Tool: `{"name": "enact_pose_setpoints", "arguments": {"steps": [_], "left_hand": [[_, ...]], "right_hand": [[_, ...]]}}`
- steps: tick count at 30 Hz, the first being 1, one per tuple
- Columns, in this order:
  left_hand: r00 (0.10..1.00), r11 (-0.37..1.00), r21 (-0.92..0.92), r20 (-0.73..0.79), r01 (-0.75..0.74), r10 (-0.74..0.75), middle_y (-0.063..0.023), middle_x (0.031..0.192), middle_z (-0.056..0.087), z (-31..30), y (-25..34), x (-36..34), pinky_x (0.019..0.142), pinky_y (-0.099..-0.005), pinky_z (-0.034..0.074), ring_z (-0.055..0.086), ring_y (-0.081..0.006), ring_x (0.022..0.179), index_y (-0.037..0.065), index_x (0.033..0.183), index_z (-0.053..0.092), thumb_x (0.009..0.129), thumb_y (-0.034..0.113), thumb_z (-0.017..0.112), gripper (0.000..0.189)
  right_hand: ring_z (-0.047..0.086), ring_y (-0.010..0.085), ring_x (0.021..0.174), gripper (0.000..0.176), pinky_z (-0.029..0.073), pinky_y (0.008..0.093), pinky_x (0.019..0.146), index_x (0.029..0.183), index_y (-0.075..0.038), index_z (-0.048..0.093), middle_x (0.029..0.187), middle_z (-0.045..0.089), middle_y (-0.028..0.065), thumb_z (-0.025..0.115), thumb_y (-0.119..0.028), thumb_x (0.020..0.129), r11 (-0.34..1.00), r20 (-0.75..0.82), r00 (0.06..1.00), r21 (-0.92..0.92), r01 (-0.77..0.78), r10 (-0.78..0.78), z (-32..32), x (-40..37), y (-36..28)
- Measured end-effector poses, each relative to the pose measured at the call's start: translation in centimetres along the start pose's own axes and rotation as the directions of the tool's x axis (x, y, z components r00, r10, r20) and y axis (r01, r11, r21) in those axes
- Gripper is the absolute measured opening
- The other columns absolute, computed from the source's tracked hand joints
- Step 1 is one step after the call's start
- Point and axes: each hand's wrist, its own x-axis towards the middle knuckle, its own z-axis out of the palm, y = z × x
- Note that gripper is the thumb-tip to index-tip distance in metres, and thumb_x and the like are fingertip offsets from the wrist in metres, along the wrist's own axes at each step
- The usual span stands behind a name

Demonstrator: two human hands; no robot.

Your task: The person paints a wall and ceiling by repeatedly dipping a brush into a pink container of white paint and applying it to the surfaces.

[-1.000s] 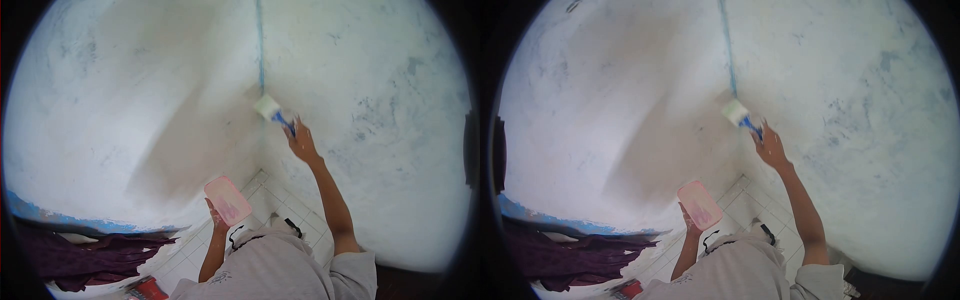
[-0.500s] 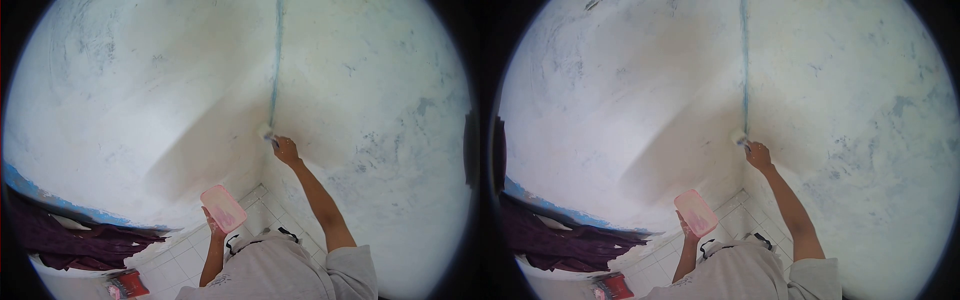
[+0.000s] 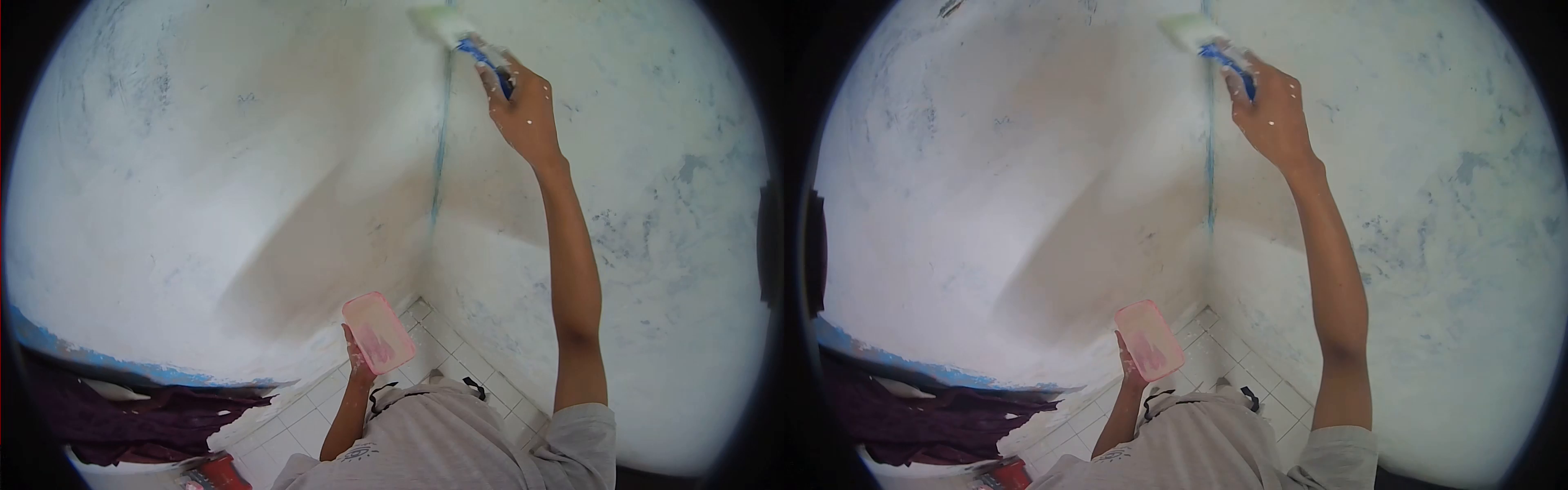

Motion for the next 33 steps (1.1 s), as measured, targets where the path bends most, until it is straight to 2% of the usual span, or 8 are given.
{"name": "enact_pose_setpoints", "arguments": {"steps": [7,10,12,14,21,23,26,33], "left_hand": [[0.987,0.989,0.038,0.074,0.143,-0.145,-0.0086,0.131,0.059,-1.0,5.8,2.0,0.098,-0.0515,0.049,0.058,-0.0297,0.118,0.014,0.141,0.047,0.091,0.071,0.047,0.076],[0.978,0.982,0.06,0.105,0.177,-0.182,-0.0087,0.131,0.059,-0.5,6.5,2.4,0.099,-0.051,0.049,0.058,-0.0294,0.118,0.013,0.141,0.047,0.091,0.071,0.047,0.076],[0.976,0.979,0.072,0.099,0.189,-0.195,-0.0087,0.131,0.059,-1.0,6.8,1.8,0.099,-0.0506,0.049,0.058,-0.0291,0.118,0.013,0.141,0.047,0.091,0.071,0.047,0.076],[0.973,0.975,0.093,0.1,0.2,-0.209,-0.0088,0.131,0.059,-1.1,7.3,1.8,0.099,-0.0503,0.049,0.058,-0.0289,0.118,0.013,0.141,0.047,0.091,0.071,0.047,0.076],[0.963,0.964,0.124,0.104,0.234,-0.247,-0.009,0.131,0.059,0.2,6.7,1.4,0.099,-0.0491,0.048,0.058,-0.0281,0.118,0.013,0.14,0.047,0.091,0.071,0.047,0.077],[0.962,0.961,0.134,0.097,0.241,-0.255,-0.009,0.131,0.059,0.1,6.7,1.1,0.099,-0.0488,0.048,0.058,-0.0279,0.118,0.013,0.14,0.047,0.091,0.071,0.047,0.077],[0.962,0.961,0.134,0.091,0.243,-0.256,-0.0091,0.131,0.059,0.3,6.0,1.1,0.1,-0.0483,0.048,0.057,-0.0276,0.118,0.012,0.14,0.047,0.091,0.071,0.047,0.077],[0.98,0.972,0.172,0.087,0.16,-0.177,-0.008,0.133,0.058,3.4,5.2,0.4,0.1,-0.0503,0.049,0.057,-0.0276,0.12,0.014,0.144,0.044,0.09,0.073,0.044,0.079]], "right_hand": [[0.065,0.0395,0.079,0.037,0.052,0.0417,0.072,0.124,-0.003,0.063,0.097,0.068,0.0228,0.063,-0.005,0.088,0.997,-0.143,0.987,-0.013,-0.071,0.068,18.0,-17.3,10.6],[0.066,0.0372,0.09,0.035,0.052,0.0428,0.081,0.123,-0.006,0.064,0.098,0.068,0.0199,0.065,-0.008,0.088,0.962,0.178,0.952,0.075,-0.264,0.247,16.6,-24.0,9.3],[0.065,0.0366,0.095,0.034,0.052,0.044,0.085,0.123,-0.008,0.065,0.099,0.068,0.019,0.065,-0.011,0.088,0.935,0.336,0.88,-0.007,-0.354,0.335,14.9,-26.2,10.2],[0.062,0.0366,0.103,0.035,0.051,0.0482,0.088,0.124,-0.011,0.065,0.104,0.067,0.019,0.064,-0.018,0.089,0.898,0.749,0.496,-0.387,-0.211,0.44,13.3,-25.8,11.2],[0.062,0.0338,0.093,0.031,0.05,0.0455,0.087,0.114,-0.007,0.065,0.097,0.067,0.0151,0.064,-0.024,0.088,0.9,0.414,0.91,-0.4,0.173,0.009,4.2,-3.7,7.0],[0.058,0.0286,0.063,0.026,0.049,0.04,0.07,0.108,0.0,0.067,0.079,0.068,0.0144,0.066,-0.019,0.091,0.889,0.291,0.947,-0.387,0.245,-0.134,0.3,1.1,2.8],[0.063,0.0363,0.079,0.041,0.048,0.0445,0.087,0.125,-0.003,0.062,0.083,0.065,0.0204,0.064,-0.026,0.09,0.961,0.01,0.973,-0.156,-0.227,0.232,-1.6,2.6,-2.2],[0.064,0.038,0.074,0.04,0.051,0.0436,0.074,0.122,0.001,0.063,0.081,0.066,0.0204,0.066,-0.023,0.09,0.95,0.089,0.947,-0.079,-0.303,0.31,13.8,-18.3,7.0]]}}
